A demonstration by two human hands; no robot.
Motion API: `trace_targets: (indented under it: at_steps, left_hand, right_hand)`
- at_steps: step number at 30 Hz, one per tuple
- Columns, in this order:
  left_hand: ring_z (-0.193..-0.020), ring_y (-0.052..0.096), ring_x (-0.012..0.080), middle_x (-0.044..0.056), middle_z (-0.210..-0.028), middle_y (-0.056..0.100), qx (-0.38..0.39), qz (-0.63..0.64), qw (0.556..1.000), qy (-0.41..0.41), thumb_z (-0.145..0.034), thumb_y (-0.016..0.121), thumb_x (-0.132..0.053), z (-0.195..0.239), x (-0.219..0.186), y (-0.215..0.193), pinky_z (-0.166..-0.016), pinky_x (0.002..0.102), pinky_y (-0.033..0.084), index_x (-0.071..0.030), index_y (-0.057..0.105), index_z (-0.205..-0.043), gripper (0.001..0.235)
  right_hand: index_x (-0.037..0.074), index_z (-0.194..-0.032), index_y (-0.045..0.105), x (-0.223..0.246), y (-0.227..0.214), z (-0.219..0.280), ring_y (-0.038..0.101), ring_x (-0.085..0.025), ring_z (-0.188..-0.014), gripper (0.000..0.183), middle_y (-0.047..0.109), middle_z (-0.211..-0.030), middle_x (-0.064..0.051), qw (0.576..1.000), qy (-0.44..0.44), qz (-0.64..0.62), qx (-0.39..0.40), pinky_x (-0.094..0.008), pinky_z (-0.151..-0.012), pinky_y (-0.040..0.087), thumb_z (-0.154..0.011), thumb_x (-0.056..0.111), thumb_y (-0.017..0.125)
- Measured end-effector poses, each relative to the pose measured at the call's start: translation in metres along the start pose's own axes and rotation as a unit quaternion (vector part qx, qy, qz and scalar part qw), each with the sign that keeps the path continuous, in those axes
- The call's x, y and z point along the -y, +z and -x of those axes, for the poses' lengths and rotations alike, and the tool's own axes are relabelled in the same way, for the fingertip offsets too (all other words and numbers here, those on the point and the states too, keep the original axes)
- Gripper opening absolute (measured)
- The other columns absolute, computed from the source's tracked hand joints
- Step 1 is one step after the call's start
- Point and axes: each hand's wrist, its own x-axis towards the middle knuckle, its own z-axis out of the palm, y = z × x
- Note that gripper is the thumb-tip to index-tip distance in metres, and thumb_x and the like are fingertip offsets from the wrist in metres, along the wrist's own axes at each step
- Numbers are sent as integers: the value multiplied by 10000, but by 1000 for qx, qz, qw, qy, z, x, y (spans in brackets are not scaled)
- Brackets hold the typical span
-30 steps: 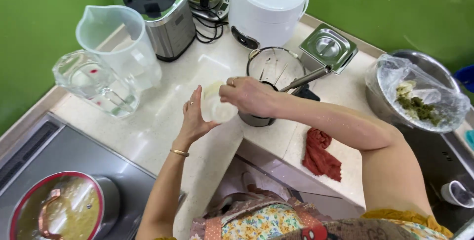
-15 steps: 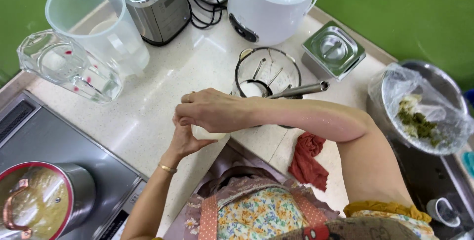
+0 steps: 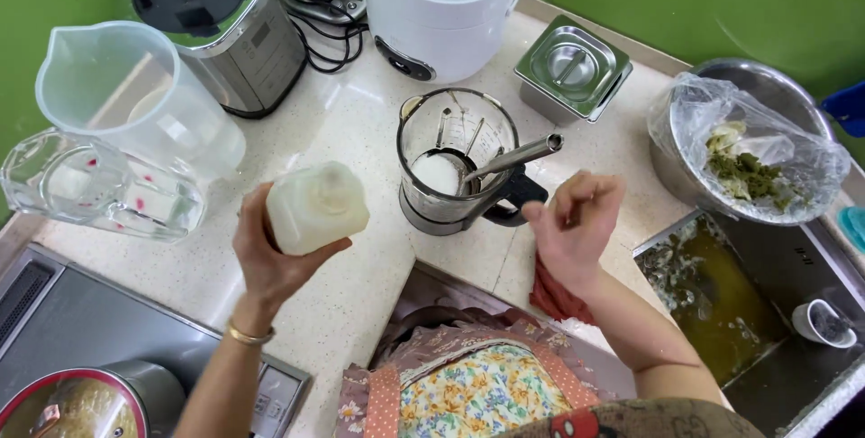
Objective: Transferring cooked grains from a pot into a blender and mixing with liquids to prepare a blended dish.
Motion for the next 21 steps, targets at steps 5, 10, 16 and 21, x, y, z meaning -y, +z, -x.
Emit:
trace_targets:
  at_steps: [5, 10, 16, 21]
  left_hand:
    - [-1103, 629, 323, 164, -1240, 626, 116, -165, 974, 102, -610, 975, -374, -76, -49, -12, -959, 445, 522, -21, 521, -1344, 933]
    - [-1157, 606, 300, 106, -1248, 643, 193, -279, 920, 194, -684, 928, -273, -116, -64, -7, -1050, 447, 462, -68, 581, -1377, 802]
    - [-1131, 604, 312, 129, -1220, 639, 234, -314, 891, 230, -686, 910, -292, -136, -63, -1, -1023, 440, 457, -73, 583, -1411, 824]
    - [-1150, 596, 274, 66, -1197, 647, 281, -462, 798, 266, -732, 855, -284, -151, -76, 5, -1045, 391, 436, -173, 555, -1479, 813]
  right_hand:
    - [61, -1296, 562, 4, 1, -70, 496, -73, -656, 379, 567, -746, 34, 958, 207, 69, 186, -230, -555, 382, -1001, 218, 740]
    - [119, -1148, 698, 38, -2, -81, 688, -59, -697, 199, 685, -875, 68, 913, 62, 137, 379, -268, -571, 563, -964, 167, 757]
    - [143, -1205, 683, 47, -46, -48, 637, -182, -843, 504, 603, -986, -47, 839, -225, 252, 427, -356, -679, 582, -731, -28, 695]
    - [36, -1114, 697, 16, -59, -44, 686, -120, -549, 198, 746, -818, -97, 967, -121, 59, 217, -204, -414, 510, -934, 114, 712]
